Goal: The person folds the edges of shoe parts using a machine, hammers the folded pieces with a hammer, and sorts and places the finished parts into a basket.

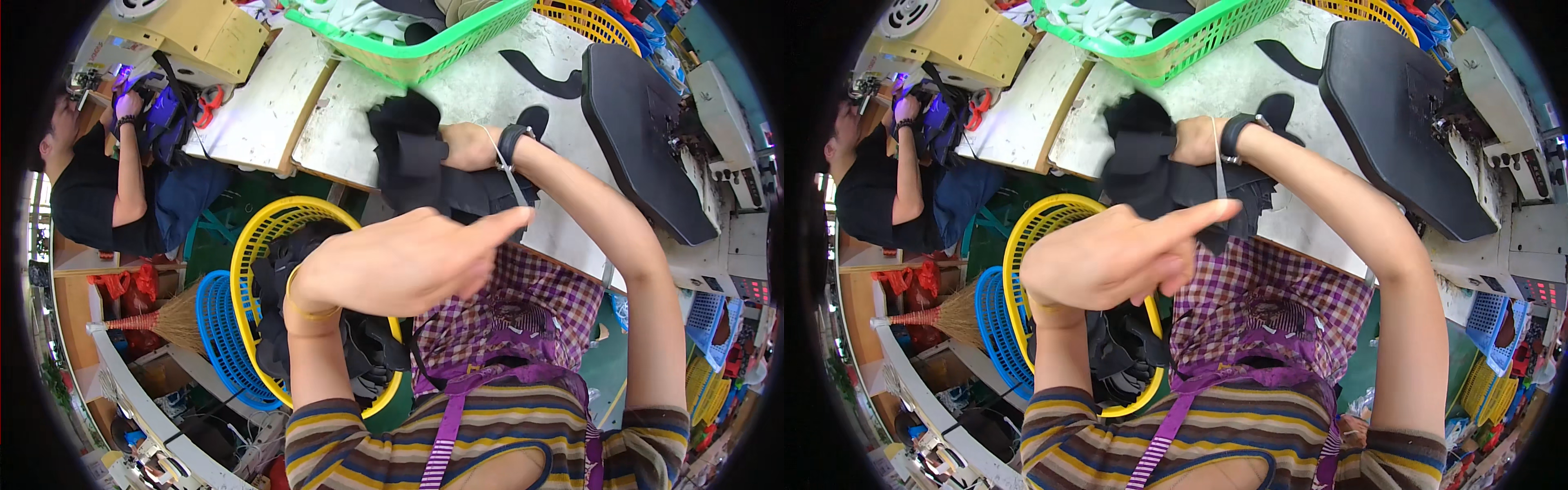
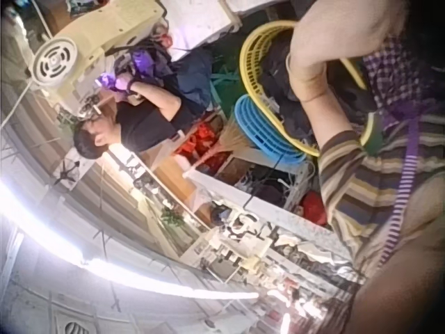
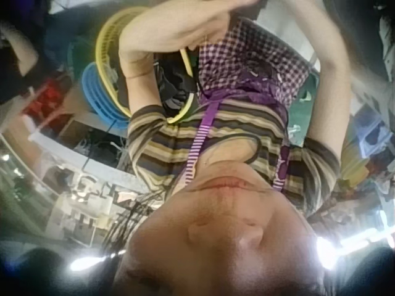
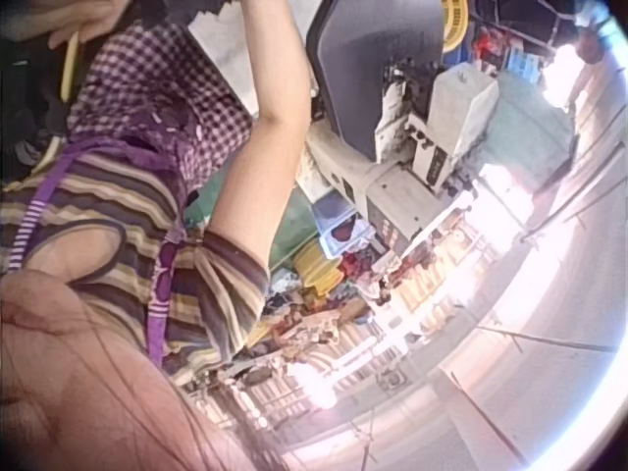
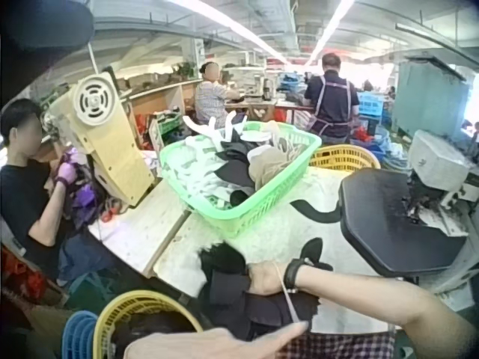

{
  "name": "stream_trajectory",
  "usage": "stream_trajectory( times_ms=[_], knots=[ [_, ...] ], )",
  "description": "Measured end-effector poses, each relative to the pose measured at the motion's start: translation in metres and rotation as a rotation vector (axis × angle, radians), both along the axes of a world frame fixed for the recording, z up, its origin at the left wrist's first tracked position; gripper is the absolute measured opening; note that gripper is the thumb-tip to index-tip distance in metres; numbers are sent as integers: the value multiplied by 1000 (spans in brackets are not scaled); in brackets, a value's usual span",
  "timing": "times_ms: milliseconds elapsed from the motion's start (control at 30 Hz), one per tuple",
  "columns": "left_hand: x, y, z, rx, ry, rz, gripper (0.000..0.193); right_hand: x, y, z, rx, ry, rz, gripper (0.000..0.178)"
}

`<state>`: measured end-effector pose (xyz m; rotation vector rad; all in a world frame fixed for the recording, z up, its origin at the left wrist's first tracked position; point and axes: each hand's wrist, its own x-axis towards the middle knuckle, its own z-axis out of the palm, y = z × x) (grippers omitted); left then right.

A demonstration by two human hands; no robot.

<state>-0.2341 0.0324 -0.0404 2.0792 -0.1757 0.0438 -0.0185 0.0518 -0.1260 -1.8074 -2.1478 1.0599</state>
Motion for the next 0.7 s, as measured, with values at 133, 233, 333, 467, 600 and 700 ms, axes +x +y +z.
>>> stream_trajectory(
  times_ms=[133,233,333,467,600,700],
  knots=[
    [-31,7,-34,-91,228,98,46,24,-17,8,-366,743,-321,47],
    [-53,30,-76,-227,194,418,24,23,-42,6,-405,853,-447,51],
    [-54,50,-116,-310,156,741,12,15,-51,5,-482,996,-485,48],
    [-36,49,-138,-383,-236,870,13,11,-56,13,-509,733,-580,44],
    [-16,-8,-124,-1134,-262,751,76,-10,-80,14,-267,998,-616,39],
    [2,-53,-118,-583,-546,1021,77,-43,-78,15,-187,891,-566,39]
  ],
)
